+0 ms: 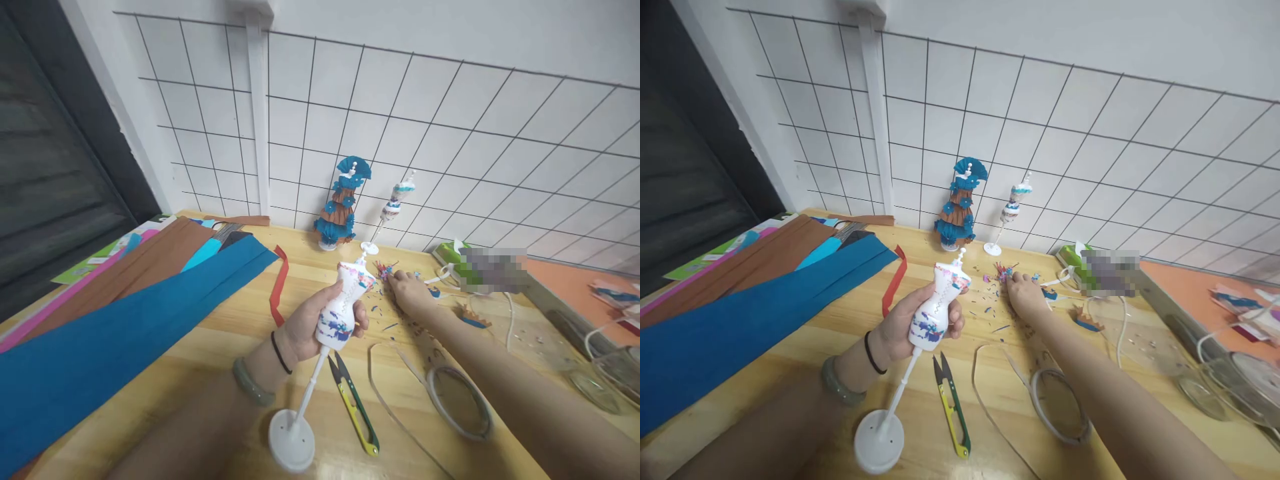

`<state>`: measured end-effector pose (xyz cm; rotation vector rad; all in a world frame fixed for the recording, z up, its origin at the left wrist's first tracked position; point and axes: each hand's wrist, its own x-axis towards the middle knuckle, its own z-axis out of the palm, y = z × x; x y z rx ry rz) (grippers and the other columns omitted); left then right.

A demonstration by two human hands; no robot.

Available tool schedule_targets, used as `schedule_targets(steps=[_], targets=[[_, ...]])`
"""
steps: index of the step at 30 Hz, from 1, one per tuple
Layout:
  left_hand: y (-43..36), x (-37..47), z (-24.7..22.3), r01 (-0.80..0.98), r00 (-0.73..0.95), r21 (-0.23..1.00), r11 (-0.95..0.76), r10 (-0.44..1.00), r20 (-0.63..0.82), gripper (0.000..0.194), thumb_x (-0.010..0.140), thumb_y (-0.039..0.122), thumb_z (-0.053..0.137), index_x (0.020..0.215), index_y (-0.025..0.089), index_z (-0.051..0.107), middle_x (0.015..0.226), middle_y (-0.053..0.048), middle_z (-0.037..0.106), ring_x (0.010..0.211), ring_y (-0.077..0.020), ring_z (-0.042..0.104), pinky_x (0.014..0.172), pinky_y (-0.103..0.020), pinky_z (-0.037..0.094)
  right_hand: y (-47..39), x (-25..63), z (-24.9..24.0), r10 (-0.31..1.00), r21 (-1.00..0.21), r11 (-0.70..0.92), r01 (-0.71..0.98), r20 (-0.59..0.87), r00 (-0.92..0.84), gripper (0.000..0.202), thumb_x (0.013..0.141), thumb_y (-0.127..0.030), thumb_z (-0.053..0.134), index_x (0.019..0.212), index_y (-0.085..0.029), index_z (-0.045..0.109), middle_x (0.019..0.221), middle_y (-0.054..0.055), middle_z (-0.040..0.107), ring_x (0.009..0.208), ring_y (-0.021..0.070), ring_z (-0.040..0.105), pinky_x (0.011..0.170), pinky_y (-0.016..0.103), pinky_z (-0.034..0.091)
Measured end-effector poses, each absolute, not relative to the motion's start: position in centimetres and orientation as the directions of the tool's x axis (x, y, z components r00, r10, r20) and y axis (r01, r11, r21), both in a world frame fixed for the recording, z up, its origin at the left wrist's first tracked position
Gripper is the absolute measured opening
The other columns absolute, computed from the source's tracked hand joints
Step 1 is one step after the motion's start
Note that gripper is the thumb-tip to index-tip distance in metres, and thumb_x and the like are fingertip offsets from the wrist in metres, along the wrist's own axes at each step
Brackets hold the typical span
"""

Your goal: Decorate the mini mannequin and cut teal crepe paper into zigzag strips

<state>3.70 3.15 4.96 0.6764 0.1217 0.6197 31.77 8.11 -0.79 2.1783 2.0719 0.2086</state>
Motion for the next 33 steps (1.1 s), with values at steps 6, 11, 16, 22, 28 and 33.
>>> schedule_targets(steps=[6, 11, 16, 22, 28, 33], targets=[[2.8, 3.8, 5.1, -0.538, 0.782, 0.593, 0.599, 0.617, 0.085, 0.031, 0.082, 0.04, 0.049, 0.092, 0.011, 0.056, 0.068, -0.005, 0.057, 0.064, -0.0144, 0.054, 0.062, -0.026, 0.041, 5.9, 32.0, 0.1, 0.999, 0.166, 0.033, 0.986, 0.021, -0.037, 0.029, 0.088, -0.03, 0.054, 0.114, -0.016, 0.054, 0.115, 0.008, 0.057, 0.096, 0.0202, 0.059, 0.08, 0.041, 0.05], [2.8, 3.9, 5.0, -0.549, 0.776, 0.567, 0.614, 0.626, 0.074, 0.031, 0.083, 0.039, 0.049, 0.093, 0.01, 0.057, 0.069, -0.005, 0.057, 0.064, -0.0131, 0.054, 0.06, -0.024, 0.041, 2.9, 31.5, 3.0, 0.987, 0.004, 0.088, 0.996, 0.131, -0.088, 0.019, 0.089, -0.019, 0.05, 0.1, -0.016, 0.064, 0.111, 0.01, 0.063, 0.101, 0.0213, 0.059, 0.086, 0.038, 0.048], [2.7, 4.0, 4.5, -0.534, 0.79, 0.555, 0.638, 0.61, 0.059, 0.03, 0.084, 0.039, 0.048, 0.092, 0.011, 0.058, 0.069, -0.005, 0.057, 0.059, -0.0111, 0.054, 0.056, -0.022, 0.042, -3.0, 27.5, 5.3, 0.948, -0.206, 0.082, 0.975, 0.317, -0.013, 0.028, 0.089, -0.031, 0.047, 0.107, -0.017, 0.063, 0.105, 0.008, 0.069, 0.093, 0.02, 0.064, 0.077, 0.03, 0.053], [2.4, 4.4, 4.2, -0.509, 0.762, 0.61, 0.608, 0.648, -0.011, 0.031, 0.083, 0.039, 0.05, 0.09, 0.011, 0.058, 0.069, -0.005, 0.058, 0.055, -0.0101, 0.054, 0.055, -0.021, 0.043, -7.3, 22.3, 6.9, 0.843, -0.47, 0.168, 0.867, 0.525, 0.121, 0.033, 0.081, -0.043, 0.058, 0.055, -0.022, 0.059, 0.054, -0.001, 0.064, 0.056, 0.017, 0.063, 0.055, 0.028, 0.05], [1.4, 5.1, 4.5, -0.503, 0.674, 0.684, 0.528, 0.735, -0.072, 0.032, 0.08, 0.041, 0.056, 0.095, 0.013, 0.057, 0.068, -0.003, 0.057, 0.055, -0.0093, 0.054, 0.051, -0.019, 0.042, -6.4, 20.4, 7.0, 0.705, -0.356, 0.334, 0.873, 0.709, 0.019, 0.011, 0.085, -0.024, 0.056, 0.093, -0.021, 0.062, 0.077, 0.003, 0.068, 0.072, 0.019, 0.063, 0.067, 0.033, 0.049], [0.2, 5.6, 5.4, -0.474, 0.6, 0.773, 0.421, 0.797, -0.066, 0.039, 0.077, 0.038, 0.062, 0.11, 0.02, 0.052, 0.076, -0.001, 0.057, 0.056, -0.0074, 0.053, 0.049, -0.017, 0.039, -4.9, 19.3, 6.7, 0.625, -0.231, 0.362, 0.903, 0.779, -0.052, 0.042, 0.084, -0.014, 0.055, 0.125, -0.021, 0.045, 0.095, 0.006, 0.068, 0.087, 0.0198, 0.063, 0.078, 0.037, 0.048]])
